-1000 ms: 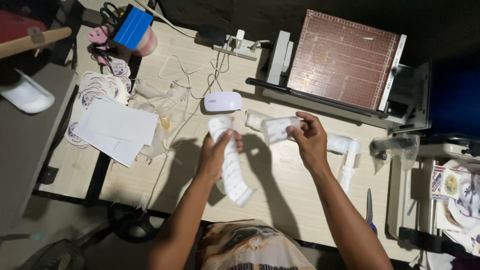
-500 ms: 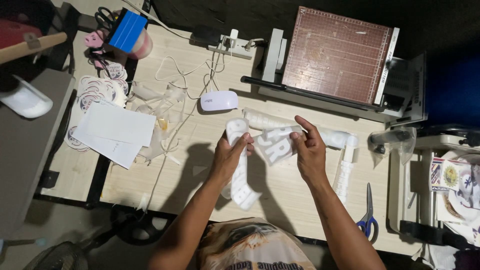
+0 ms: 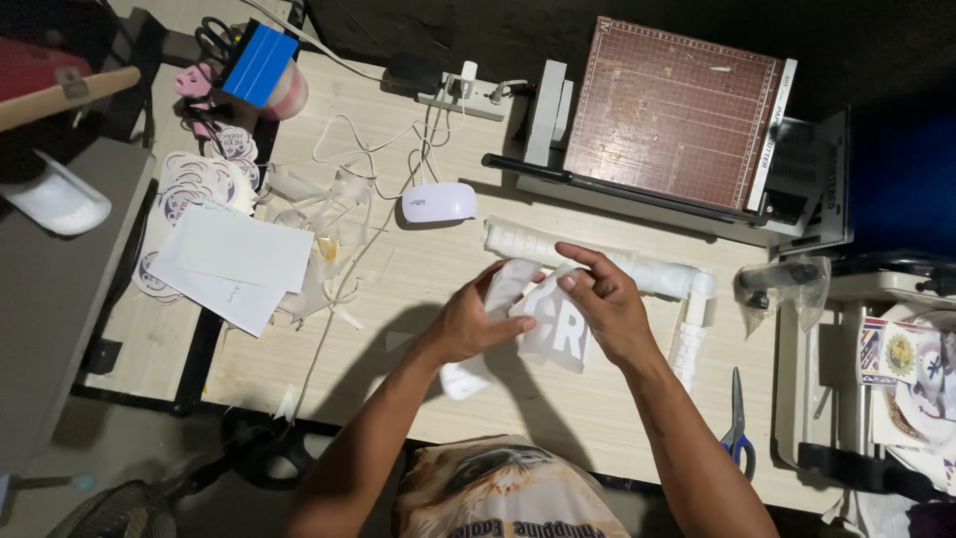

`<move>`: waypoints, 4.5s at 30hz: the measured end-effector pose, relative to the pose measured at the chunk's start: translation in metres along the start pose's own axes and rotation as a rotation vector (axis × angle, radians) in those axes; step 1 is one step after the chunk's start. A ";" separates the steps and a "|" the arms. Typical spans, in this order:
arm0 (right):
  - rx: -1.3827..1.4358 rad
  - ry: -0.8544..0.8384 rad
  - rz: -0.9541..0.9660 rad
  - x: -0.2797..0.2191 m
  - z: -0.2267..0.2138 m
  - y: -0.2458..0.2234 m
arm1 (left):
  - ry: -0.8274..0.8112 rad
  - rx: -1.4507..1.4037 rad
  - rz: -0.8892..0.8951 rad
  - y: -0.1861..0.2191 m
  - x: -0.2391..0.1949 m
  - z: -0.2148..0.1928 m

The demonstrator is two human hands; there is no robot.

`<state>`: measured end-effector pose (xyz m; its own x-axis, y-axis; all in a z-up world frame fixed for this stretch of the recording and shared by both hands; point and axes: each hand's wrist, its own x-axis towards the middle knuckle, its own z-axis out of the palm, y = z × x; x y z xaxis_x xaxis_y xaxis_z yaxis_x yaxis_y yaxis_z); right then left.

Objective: The recorder is organizing and inspecting printed transfer papers for mug sublimation, briefly placing them near a heat press.

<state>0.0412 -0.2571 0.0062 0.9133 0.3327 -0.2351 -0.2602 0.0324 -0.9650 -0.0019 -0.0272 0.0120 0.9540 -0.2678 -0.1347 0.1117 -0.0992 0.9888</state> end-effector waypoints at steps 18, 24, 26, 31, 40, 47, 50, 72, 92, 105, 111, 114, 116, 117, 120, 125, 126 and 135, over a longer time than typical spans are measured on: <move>-0.116 -0.312 -0.202 -0.036 0.010 0.020 | 0.252 -0.682 -0.331 -0.072 0.027 0.020; -0.392 -0.371 -0.366 -0.055 -0.012 0.038 | 0.501 -0.906 -0.116 -0.036 0.023 -0.015; -0.558 -0.399 -0.270 -0.050 0.001 0.025 | 0.480 -0.920 -0.076 -0.034 0.019 -0.014; -0.656 -0.219 0.181 -0.044 0.031 0.013 | 0.449 -0.852 -0.072 -0.038 0.005 0.007; -0.335 0.089 -0.313 -0.034 0.048 0.034 | 0.439 -0.747 -0.051 -0.041 -0.005 0.037; -0.046 -0.053 -0.304 -0.033 0.046 0.026 | 0.368 -0.685 -0.015 -0.055 -0.004 0.042; -0.059 -0.091 -0.255 -0.030 0.044 0.022 | 0.296 -0.717 -0.014 -0.053 -0.005 0.042; -0.522 -0.152 -0.308 -0.041 0.034 0.009 | 0.285 -0.606 0.045 -0.010 -0.028 -0.009; -0.274 -0.070 0.182 -0.059 0.079 0.055 | 0.766 -1.323 0.391 -0.033 -0.090 -0.074; -1.128 -0.590 -0.962 -0.084 0.144 0.038 | 0.948 -1.461 0.165 -0.148 -0.139 -0.124; -0.173 -0.499 -0.306 -0.055 0.176 0.096 | 0.876 -1.428 0.456 -0.185 -0.164 -0.172; 0.066 -0.428 0.344 -0.042 0.228 0.052 | 1.012 -1.411 0.183 -0.106 -0.189 -0.202; 0.056 -0.494 0.416 -0.032 0.247 0.053 | 1.025 -1.313 0.158 -0.092 -0.199 -0.222; 0.046 -0.549 0.487 -0.027 0.256 0.054 | 1.027 -1.217 0.125 -0.085 -0.203 -0.231; 0.227 -0.537 0.544 -0.005 0.287 0.073 | 1.043 -1.204 0.210 -0.108 -0.202 -0.264; 0.364 -0.504 0.570 0.037 0.347 0.089 | 1.207 -0.999 0.340 -0.163 -0.179 -0.331; 0.396 -0.478 0.587 0.046 0.361 0.088 | 1.243 -0.933 0.357 -0.170 -0.173 -0.347; 0.452 -0.523 0.497 0.128 0.434 0.099 | 1.467 -0.295 0.262 -0.206 -0.167 -0.511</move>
<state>-0.0035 0.1973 -0.0693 0.4262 0.7969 -0.4281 -0.7943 0.1031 -0.5988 -0.0422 0.5272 -0.1356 0.3595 0.9319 0.0475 -0.2197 0.0350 0.9749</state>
